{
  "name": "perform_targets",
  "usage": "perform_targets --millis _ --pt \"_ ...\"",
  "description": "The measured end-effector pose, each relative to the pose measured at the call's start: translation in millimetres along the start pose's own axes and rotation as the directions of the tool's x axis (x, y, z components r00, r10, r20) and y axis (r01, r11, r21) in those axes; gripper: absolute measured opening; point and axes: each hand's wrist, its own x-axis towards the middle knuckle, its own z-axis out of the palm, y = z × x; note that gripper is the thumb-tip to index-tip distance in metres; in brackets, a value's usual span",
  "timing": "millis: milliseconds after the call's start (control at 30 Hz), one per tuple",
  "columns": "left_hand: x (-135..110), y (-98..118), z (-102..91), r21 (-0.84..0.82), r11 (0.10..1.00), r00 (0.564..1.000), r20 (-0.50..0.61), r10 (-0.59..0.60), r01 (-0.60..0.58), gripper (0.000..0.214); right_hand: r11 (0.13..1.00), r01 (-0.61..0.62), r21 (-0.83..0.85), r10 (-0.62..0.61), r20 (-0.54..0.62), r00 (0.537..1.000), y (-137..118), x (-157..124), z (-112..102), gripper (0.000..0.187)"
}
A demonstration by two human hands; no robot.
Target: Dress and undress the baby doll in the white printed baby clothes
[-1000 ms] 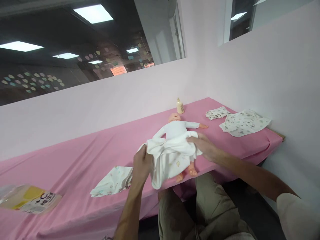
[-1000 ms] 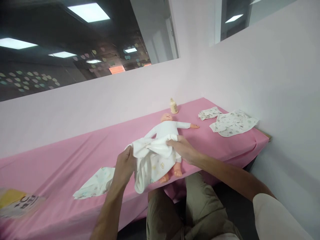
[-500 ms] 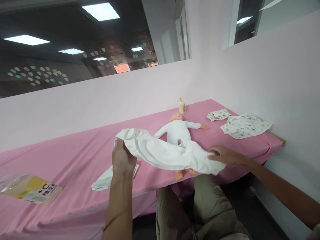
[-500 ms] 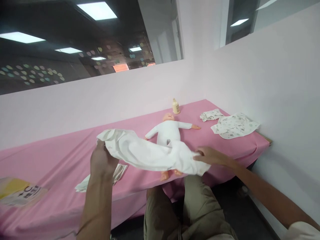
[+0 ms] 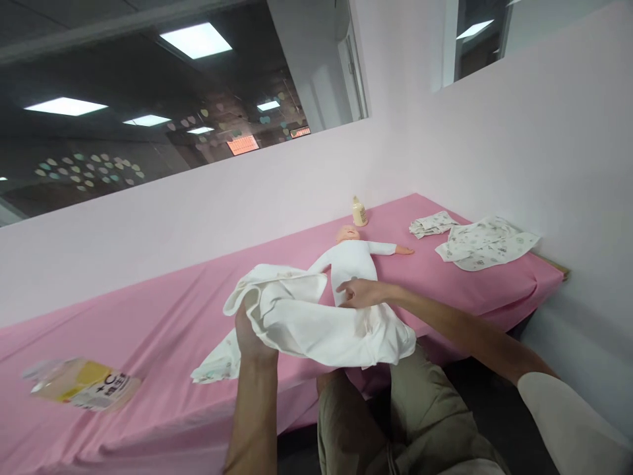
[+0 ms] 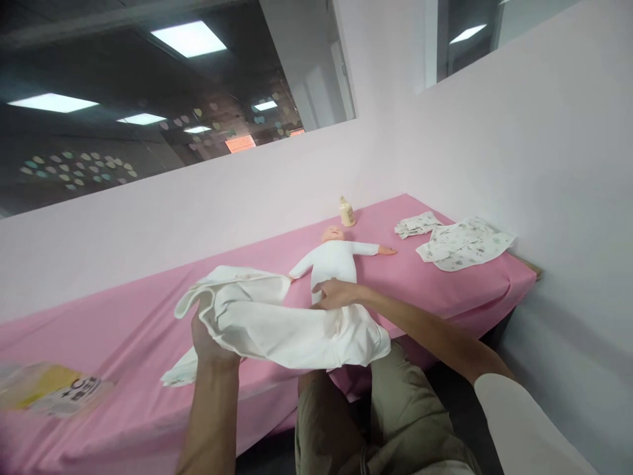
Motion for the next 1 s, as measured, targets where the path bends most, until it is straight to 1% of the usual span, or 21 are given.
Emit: perform_targets --millis 67,100,133,200,267,367,400,467,533,600,667,700,733,767,800,833,867,900,933,967,1000 --pt "0.3 4.4 -10.7 0.020 0.999 1.000 -0.007 0.028 -0.028 0.016 0.996 0.091 -0.011 -0.089 0.127 0.988 0.5 2.5 4.9 0.044" --pt "0.7 5.7 -15.2 0.030 0.999 0.999 -0.012 0.045 -0.045 0.015 0.989 0.146 -0.009 -0.142 0.176 0.974 -0.8 1.8 7.1 0.036" --pt "1.0 6.1 -18.7 0.037 0.998 0.998 -0.017 0.058 -0.057 0.014 0.980 0.197 -0.004 -0.191 0.206 0.960 -3.0 0.6 9.3 0.032" --pt "1.2 3.9 -22.0 0.035 0.997 0.997 -0.032 0.074 -0.073 0.014 0.966 0.260 0.015 -0.257 0.199 0.946 -9.7 -1.0 14.5 0.035" --pt "0.1 -0.7 -20.6 0.031 0.995 0.994 -0.051 0.099 -0.097 0.014 0.957 0.281 0.068 -0.289 0.185 0.939 -17.9 -1.1 21.6 0.039" --pt "-4.1 -5.1 -13.9 0.065 0.991 0.991 -0.043 0.123 -0.120 0.015 0.928 0.272 0.253 -0.330 0.223 0.917 -29.4 -1.6 33.3 0.025" --pt "-6.0 -4.8 -11.8 0.080 0.990 0.993 -0.026 0.118 -0.115 0.015 0.911 0.260 0.319 -0.335 0.209 0.918 -32.4 -2.6 36.0 0.020" --pt "-9.5 -1.7 -9.8 0.127 0.986 0.994 0.014 0.109 -0.110 0.018 0.874 0.244 0.420 -0.316 0.110 0.942 -36.9 -5.9 37.3 0.022" --pt "-11.5 2.7 -11.4 0.230 0.966 0.993 0.003 0.120 -0.118 0.021 0.830 0.285 0.480 -0.292 -0.062 0.955 -40.1 -9.3 31.3 0.027" --pt "-11.4 5.5 -16.3 0.350 0.931 0.992 -0.040 0.121 -0.100 0.024 0.786 0.363 0.501 -0.260 -0.265 0.929 -43.9 -11.8 18.3 0.029" --pt "-10.0 4.8 -21.9 0.448 0.893 0.991 -0.101 0.091 -0.036 0.026 0.776 0.410 0.479 -0.215 -0.411 0.886 -50.6 -13.8 1.6 0.029" --pt "-9.4 3.3 -23.4 0.487 0.873 0.987 -0.133 0.090 -0.014 0.027 0.783 0.418 0.461 -0.199 -0.451 0.870 -55.3 -14.9 -6.5 0.029" --pt "-9.3 1.4 -23.4 0.533 0.846 0.980 -0.157 0.119 -0.018 0.028 0.792 0.425 0.439 -0.199 -0.473 0.858 -60.9 -16.2 -13.7 0.029" --pt "-10.0 -0.7 -21.3 0.590 0.806 0.970 -0.164 0.180 -0.050 0.031 0.797 0.437 0.417 -0.215 -0.480 0.850 -67.2 -17.7 -19.3 0.029" --pt "-11.5 -2.6 -16.9 0.645 0.756 0.957 -0.136 0.258 -0.112 0.034 0.798 0.453 0.397 -0.245 -0.473 0.846 -73.9 -19.3 -23.0 0.029" --pt "-13.8 -3.8 -10.4 0.682 0.704 0.942 -0.064 0.329 -0.199 0.039 0.800 0.468 0.375 -0.284 -0.451 0.846 -80.7 -20.9 -24.8 0.029" --pt "-16.7 -4.2 -2.2 0.698 0.656 0.931 0.042 0.363 -0.287 0.044 0.803 0.482 0.350 -0.329 -0.413 0.849 -87.1 -22.4 -24.7 0.028" --pt "-19.7 -3.8 7.2 0.695 0.623 0.922 0.160 0.352 -0.358 0.049 0.807 0.495 0.323 -0.378 -0.362 0.852 -92.9 -23.8 -23.3 0.028" --pt "-22.6 -2.5 16.9 0.683 0.615 0.918 0.268 0.292 -0.395 0.052 0.810 0.508 0.294 -0.423 -0.306 0.853 -97.7 -25.1 -21.0 0.028" --pt "-25.0 -0.6 26.2 0.684 0.614 0.916 0.347 0.201 -0.394 0.051 0.813 0.518 0.266 -0.456 -0.263 0.850 -101.2 -26.5 -18.6 0.028" --pt "-26.8 1.7 34.4 0.699 0.609 0.912 0.395 0.110 -0.376 0.044 0.816 0.525 0.243 -0.473 -0.242 0.847 -103.4 -28.1 -16.4 0.028"
